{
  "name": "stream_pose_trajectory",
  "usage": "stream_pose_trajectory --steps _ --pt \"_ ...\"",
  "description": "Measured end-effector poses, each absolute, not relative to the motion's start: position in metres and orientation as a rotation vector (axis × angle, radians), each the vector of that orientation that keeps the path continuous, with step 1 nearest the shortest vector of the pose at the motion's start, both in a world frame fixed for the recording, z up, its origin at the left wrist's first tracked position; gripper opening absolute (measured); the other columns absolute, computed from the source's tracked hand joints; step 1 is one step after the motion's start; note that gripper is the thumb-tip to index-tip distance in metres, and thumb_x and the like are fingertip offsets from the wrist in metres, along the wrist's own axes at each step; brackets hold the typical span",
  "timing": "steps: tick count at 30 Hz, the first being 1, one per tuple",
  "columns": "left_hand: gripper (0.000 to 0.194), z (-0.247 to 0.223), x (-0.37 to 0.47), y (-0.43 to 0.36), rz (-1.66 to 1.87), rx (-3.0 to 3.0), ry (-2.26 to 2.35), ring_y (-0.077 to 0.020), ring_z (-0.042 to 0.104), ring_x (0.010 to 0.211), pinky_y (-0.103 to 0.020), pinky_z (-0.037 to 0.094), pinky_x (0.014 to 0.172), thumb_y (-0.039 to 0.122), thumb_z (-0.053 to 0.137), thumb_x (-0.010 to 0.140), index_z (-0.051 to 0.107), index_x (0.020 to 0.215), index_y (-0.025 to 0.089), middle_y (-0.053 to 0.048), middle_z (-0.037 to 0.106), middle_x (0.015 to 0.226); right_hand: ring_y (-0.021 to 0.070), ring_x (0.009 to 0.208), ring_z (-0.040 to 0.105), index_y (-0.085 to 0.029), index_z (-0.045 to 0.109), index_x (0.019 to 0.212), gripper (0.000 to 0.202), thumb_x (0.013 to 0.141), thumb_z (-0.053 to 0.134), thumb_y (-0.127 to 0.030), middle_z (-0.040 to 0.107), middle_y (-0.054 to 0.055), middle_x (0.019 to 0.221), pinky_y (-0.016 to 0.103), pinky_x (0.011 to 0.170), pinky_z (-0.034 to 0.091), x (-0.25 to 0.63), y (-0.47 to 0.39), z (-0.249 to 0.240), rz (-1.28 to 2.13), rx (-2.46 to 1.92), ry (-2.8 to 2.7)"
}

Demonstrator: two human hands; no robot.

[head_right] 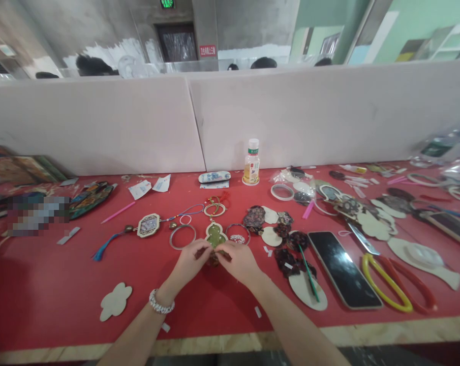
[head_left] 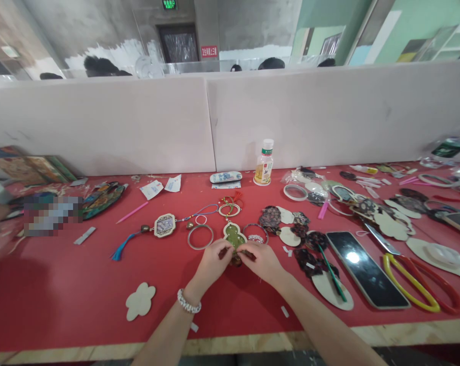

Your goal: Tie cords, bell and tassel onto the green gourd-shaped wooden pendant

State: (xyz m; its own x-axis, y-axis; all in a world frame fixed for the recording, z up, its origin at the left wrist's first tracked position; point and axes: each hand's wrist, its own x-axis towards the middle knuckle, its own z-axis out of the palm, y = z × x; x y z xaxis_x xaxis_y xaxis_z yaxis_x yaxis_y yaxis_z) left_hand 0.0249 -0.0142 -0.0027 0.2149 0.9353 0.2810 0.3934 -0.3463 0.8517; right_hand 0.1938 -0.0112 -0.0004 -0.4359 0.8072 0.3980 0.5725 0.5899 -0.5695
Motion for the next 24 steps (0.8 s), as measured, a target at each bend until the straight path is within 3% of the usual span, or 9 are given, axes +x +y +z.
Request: stream_pose_trajectory --steps 6,14,20,24 --pt "0.012 0.003 0.021 -0.016 0.970 1.790 1.128 -0.0132 0.057 0.068 -0.022 0.047 0.059 0.020 0.054 0.072 0.062 0.080 0.015 -0.006 0.060 0.081 0.0128 0.065 0.056 -0.021 0.061 0.083 0.013 0.080 0.048 -0.021 0.063 0.003 0.075 0.021 0.061 0.041 0.194 -0.010 -0.002 0.486 -1.089 -2.171" --pt "0.008 0.003 0.022 -0.014 0.936 1.712 1.120 -0.0135 0.059 0.066 -0.023 0.048 0.061 0.020 0.058 0.070 0.063 0.074 0.015 -0.004 0.062 0.073 0.0128 0.065 0.056 -0.022 0.062 0.083 0.014 0.077 0.049 -0.019 0.062 0.002 0.073 0.021 0.061 0.042 0.196 -0.010 0.002 0.510 -1.058 -2.170" --pt "0.008 0.002 0.021 -0.015 0.945 1.756 1.154 -0.0142 0.058 0.068 -0.024 0.046 0.063 0.022 0.059 0.070 0.063 0.074 0.016 -0.004 0.063 0.074 0.0142 0.071 0.057 -0.021 0.057 0.096 0.026 0.071 0.052 -0.015 0.063 0.003 0.084 0.024 0.066 0.043 0.197 -0.014 0.009 0.589 -1.052 -2.144" --pt "0.008 0.002 0.020 -0.015 0.954 1.816 1.159 -0.0145 0.057 0.070 -0.024 0.045 0.064 0.022 0.060 0.070 0.063 0.074 0.017 -0.004 0.062 0.075 0.0135 0.067 0.055 -0.020 0.057 0.086 0.015 0.073 0.050 -0.016 0.061 0.002 0.077 0.023 0.062 0.042 0.197 -0.014 0.009 0.605 -1.085 -2.141"
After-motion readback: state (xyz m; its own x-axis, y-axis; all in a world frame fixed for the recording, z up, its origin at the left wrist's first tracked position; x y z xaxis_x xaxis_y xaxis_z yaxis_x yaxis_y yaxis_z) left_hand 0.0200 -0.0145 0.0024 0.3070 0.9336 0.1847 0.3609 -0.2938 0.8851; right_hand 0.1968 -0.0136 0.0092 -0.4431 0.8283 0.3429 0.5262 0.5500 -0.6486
